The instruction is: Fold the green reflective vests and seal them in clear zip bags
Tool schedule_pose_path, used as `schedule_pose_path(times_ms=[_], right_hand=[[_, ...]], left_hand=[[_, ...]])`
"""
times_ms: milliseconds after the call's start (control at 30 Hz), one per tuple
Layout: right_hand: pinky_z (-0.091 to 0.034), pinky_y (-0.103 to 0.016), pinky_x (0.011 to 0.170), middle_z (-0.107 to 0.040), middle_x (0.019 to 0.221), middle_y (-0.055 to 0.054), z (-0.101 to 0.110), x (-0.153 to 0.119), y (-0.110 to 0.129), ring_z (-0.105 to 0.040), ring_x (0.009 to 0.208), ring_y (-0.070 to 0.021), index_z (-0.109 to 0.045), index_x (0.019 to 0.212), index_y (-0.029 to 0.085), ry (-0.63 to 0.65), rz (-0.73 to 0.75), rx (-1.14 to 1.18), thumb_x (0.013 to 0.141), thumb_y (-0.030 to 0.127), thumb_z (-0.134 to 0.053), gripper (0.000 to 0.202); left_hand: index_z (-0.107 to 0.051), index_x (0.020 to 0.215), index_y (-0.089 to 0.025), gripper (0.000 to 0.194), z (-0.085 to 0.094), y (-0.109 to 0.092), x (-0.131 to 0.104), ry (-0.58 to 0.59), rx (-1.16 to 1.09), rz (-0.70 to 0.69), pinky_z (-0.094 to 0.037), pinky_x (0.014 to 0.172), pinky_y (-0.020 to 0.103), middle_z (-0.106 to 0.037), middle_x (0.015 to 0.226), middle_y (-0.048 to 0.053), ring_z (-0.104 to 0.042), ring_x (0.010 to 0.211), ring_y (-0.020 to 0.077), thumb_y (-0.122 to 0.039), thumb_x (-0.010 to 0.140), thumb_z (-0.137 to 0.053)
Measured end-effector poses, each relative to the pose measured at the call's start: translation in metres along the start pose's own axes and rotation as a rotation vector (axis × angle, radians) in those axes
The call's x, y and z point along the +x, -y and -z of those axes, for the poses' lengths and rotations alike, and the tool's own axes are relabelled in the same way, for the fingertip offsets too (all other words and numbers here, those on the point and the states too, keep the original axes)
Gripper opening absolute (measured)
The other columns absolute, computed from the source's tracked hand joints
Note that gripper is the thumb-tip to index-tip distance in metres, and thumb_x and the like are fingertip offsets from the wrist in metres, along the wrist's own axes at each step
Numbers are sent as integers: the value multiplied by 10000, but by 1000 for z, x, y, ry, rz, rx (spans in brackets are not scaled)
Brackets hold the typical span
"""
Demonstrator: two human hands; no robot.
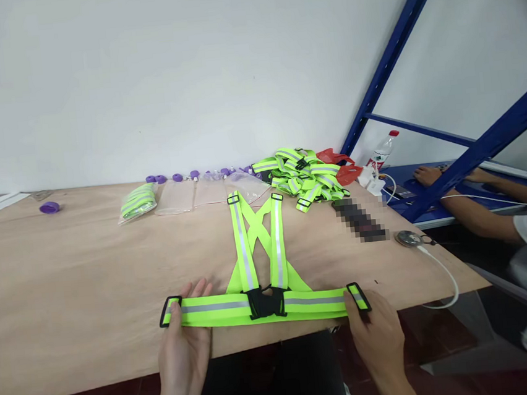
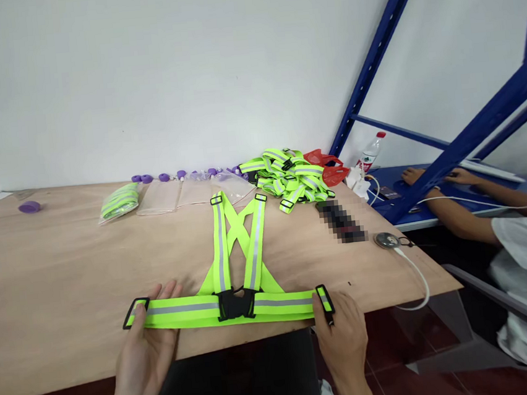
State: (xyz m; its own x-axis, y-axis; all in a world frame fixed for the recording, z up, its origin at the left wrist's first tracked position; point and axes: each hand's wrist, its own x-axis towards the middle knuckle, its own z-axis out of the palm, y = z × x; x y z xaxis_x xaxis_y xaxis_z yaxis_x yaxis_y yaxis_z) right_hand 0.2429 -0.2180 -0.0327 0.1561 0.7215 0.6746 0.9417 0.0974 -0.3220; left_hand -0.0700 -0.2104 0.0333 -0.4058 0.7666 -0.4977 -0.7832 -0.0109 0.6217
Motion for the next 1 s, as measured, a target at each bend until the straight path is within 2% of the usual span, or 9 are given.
schedule_pose_path(times_ms=[267,400,500,633,733,800,867,933,1000], right_hand=[[-483,-410,806,-725,858,-156,-4,10,-4,-639,852,-284,-692,913,122,-16,85,-111,1016,472,-440,443],[-491,-419,823,-723,859,-145,-4,12,-5,-643,849,-276,-695,908,142,8,74,-66,1009,476,-447,428],[-496,-434,849,-721,870,-145,-4,12,-3,-643,870,-280,-692,919,147,12,55,-29,1005,493,-450,430],[-503,-419,845,-717,859,-139,-4,10,-1,-648,863,-272,-686,921,140,-1,65,13,998,481,-488,402],[-505,-412,839,-712,867,-144,-5,8,0,-650,858,-269,-681,928,130,-28,71,40,991,456,-517,371],[-500,-421,844,-706,890,-149,-5,5,0,-645,884,-277,-675,954,131,-17,47,49,1002,456,-486,379],[-492,-440,856,-697,927,-158,-5,2,-2,-634,929,-292,-664,997,133,25,3,51,1014,474,-429,415],[-482,-466,873,-687,988,-174,-5,-2,-5,-620,984,-312,-643,1059,130,72,-36,60,1015,505,-383,459],[-477,-484,879,-678,1042,-186,-4,-6,-8,-610,1016,-327,-620,1113,131,96,-63,73,1005,540,-364,495]], left_hand=[[-639,1029,-132,289,-2,-9,7,-45,-54,68,-397,1153,529,-704,1222,166,-669,1180,264,-200,1037,-359],[-653,1124,-148,241,4,-18,10,10,18,82,-397,1163,475,-692,1252,161,-670,1179,262,-115,962,-478],[-622,1244,-225,363,15,-27,15,51,121,-111,-383,1170,478,-661,1318,114,-640,1223,265,-120,896,-617],[-618,1295,-310,498,20,-34,10,123,468,-591,-261,1228,415,-495,1517,22,-421,1432,257,-203,827,-748],[-650,1293,-290,472,10,-22,-8,341,819,-845,-219,1237,405,-487,1527,33,-348,1473,270,-205,835,-724],[-704,1237,-275,376,1,-3,-20,617,1031,-820,-314,1198,470,-588,1431,83,-465,1398,312,-193,872,-662],[-710,1234,-288,380,-4,21,-25,873,1175,-823,-355,1173,519,-594,1422,100,-511,1361,326,-160,891,-610],[-667,1294,-304,440,-4,43,-23,972,1288,-807,-340,1176,562,-556,1463,93,-479,1389,323,-129,905,-556],[-644,1320,-305,479,1,58,-18,986,1341,-817,-325,1181,579,-564,1456,91,-461,1404,314,-99,906,-521]])
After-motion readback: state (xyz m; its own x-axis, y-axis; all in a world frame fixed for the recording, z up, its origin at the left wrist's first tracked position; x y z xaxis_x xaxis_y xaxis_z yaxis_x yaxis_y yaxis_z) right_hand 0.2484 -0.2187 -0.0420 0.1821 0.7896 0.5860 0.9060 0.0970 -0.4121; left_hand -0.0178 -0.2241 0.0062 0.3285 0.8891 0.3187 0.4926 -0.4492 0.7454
